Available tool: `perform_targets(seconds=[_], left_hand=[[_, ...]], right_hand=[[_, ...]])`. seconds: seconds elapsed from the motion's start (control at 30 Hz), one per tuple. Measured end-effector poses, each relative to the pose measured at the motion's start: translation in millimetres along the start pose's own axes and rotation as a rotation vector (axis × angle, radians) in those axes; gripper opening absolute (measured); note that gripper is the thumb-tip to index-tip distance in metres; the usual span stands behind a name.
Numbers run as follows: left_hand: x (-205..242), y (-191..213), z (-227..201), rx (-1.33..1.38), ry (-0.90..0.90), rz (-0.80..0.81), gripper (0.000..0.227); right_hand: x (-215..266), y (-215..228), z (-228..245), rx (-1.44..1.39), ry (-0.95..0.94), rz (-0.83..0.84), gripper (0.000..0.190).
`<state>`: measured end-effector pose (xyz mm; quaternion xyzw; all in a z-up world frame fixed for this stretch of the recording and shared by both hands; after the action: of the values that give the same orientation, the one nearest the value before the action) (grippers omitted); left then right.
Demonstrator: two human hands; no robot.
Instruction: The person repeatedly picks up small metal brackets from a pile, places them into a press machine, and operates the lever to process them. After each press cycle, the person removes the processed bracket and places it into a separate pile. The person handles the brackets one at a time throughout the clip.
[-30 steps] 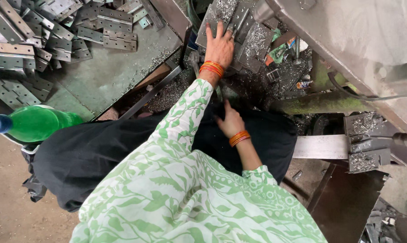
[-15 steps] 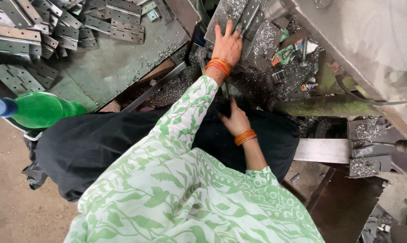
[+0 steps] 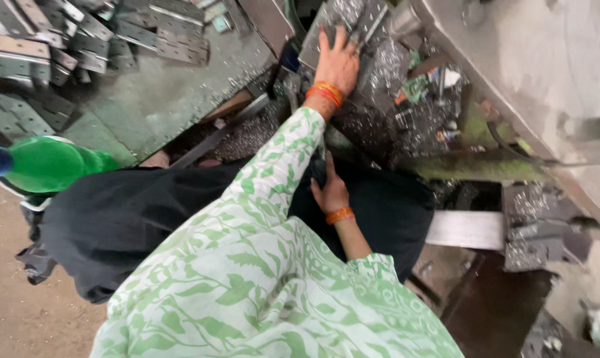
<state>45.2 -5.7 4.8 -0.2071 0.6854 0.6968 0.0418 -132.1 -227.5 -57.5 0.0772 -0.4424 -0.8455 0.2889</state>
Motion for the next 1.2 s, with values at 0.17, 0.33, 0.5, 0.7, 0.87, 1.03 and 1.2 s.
perform_targets(seconds=[0.17, 0.33, 0.5, 0.7, 0.87, 1.03, 1.2], left_hand=[[1.7, -5.2, 7.1, 0.009, -0.041, 0.032, 0.034], [30.5, 8.7, 48.7, 0.138, -0.05, -0.125, 0.028], [72.6, -2.4, 151.6, 0.067, 0.158, -0.268, 0.038], [150.6, -67.3, 275.4, -0.053, 0.473, 0.061, 0.038], [178.7, -127.9, 316.5, -0.184, 0.5, 0.214, 0.032], [170.9, -156.3, 330.9, -0.245, 0.413, 0.147, 0.027], [164.9, -167.2, 327.2, -0.178, 0.422, 0.292, 0.025]], right_hand=[[-0.9, -7.5, -6.6, 0.018, -0.078, 0.014, 0.092], [-9.9, -9.8, -4.3, 0.002, -0.062, 0.045, 0.095], [-15.0, 31.5, 26.1, 0.138, -0.069, 0.104, 0.09], [-27.8, 94.2, 109.4, 0.365, -0.097, 0.134, 0.076], [-36.1, 97.2, 126.9, 0.383, -0.153, 0.13, 0.068], [-40.0, 96.0, 121.3, 0.389, -0.145, 0.137, 0.068], [-39.4, 96.1, 122.9, 0.37, -0.14, 0.145, 0.068]])
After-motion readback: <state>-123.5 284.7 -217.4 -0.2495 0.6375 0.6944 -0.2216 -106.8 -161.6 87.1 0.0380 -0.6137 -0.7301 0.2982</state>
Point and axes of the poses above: each hand's wrist, its own x-axis away from the middle knuckle, its own y-axis out of the back of the hand, z = x × y, the point moved 1 cm from there along -x, towards the middle knuckle, and after that the axes turned 8 degrees about -x, right-handed, at the moved point
